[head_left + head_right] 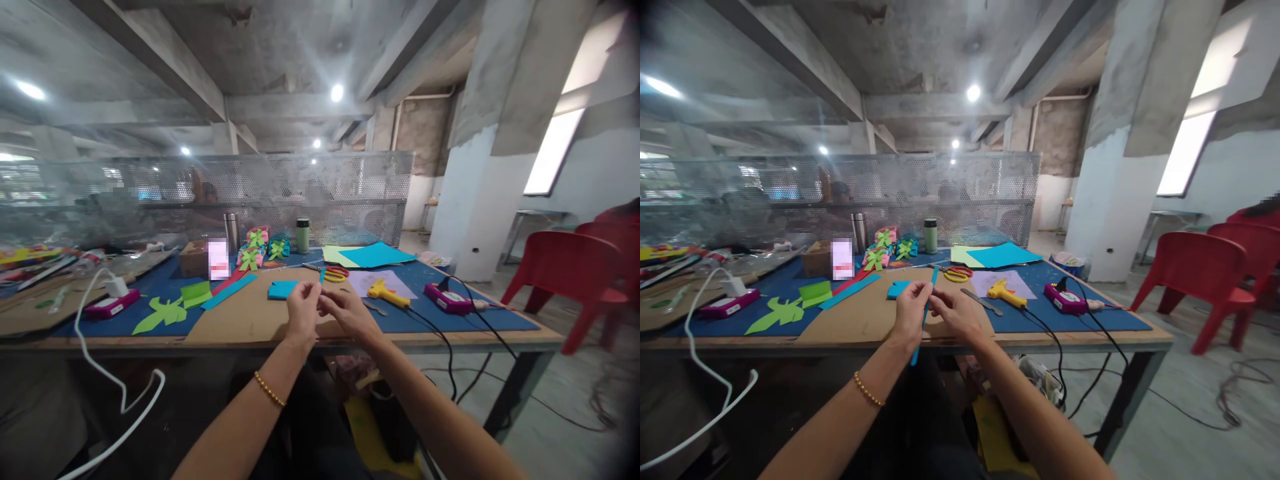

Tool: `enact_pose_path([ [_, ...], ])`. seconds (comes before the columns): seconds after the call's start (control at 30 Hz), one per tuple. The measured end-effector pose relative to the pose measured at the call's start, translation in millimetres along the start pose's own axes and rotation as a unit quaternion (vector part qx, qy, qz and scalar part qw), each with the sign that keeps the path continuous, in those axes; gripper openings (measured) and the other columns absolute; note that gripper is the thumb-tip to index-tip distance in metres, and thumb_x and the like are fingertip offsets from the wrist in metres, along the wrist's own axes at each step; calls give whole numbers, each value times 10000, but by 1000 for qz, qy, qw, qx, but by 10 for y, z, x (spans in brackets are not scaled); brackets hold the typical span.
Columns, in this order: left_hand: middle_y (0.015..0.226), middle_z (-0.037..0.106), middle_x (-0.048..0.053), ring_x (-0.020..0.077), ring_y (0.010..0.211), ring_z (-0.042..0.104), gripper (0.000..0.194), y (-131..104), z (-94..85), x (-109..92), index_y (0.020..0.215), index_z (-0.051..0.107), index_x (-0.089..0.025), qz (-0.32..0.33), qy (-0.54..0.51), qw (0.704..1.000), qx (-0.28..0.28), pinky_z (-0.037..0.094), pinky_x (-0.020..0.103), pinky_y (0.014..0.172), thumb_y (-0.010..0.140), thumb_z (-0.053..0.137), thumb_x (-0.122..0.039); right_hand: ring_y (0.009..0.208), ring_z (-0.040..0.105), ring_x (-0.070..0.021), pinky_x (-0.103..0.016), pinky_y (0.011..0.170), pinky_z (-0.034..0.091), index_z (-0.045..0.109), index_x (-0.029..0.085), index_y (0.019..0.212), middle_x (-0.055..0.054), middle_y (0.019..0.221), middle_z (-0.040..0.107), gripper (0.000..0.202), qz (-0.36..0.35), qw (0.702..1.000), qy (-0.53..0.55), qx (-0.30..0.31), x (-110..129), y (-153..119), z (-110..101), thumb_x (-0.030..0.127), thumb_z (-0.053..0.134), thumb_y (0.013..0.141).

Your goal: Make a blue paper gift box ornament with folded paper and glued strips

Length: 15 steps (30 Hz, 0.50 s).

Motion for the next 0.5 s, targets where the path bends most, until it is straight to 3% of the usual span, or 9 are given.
enact_pose_path([
  [0.13,578,542,-52,75,470,479,191,19,54,-17,749,569,-162,-5,-12,1000,-2,421,206,477,746,677,-320,658,619,-174,-296,655,470,698,188,745,-47,702,691,379,27,990,116,-79,-20,58,91,564,666,785],
  [0.3,622,594,-16,96,559,533,155,15,61,-17,718,602,-141,8,-18,1000,-1,458,223,564,730,683,-272,668,592,-144,-261,613,441,720,175,865,-25,753,668,375,43,981,170,-80,-87,98,43,521,753,726],
  [0.37,674,627,4,108,603,558,176,29,91,-18,740,613,-136,18,-11,1000,9,474,231,605,747,680,-298,663,575,-136,-253,601,440,700,175,831,-12,739,646,373,43,974,202,-95,-94,126,34,505,792,685],
  [0.43,765,669,35,127,668,597,215,100,91,-43,827,629,-131,40,38,998,35,489,238,642,820,620,-345,672,583,-135,-259,625,465,668,173,777,-7,729,638,368,34,963,249,-96,-75,165,7,490,816,663],
  [0.5,909,702,72,147,787,637,284,254,25,-99,965,633,-134,88,177,978,66,497,238,693,929,471,-365,681,611,-142,-285,678,504,634,172,746,-10,722,648,384,30,953,290,-86,-44,207,-69,485,835,648],
])
Point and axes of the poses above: each hand's wrist, its own y-axis towards the middle knuckle, its own z-axis out of the palm, x = y × z, the point moved 3 cm from there along y, towards the middle knuckle
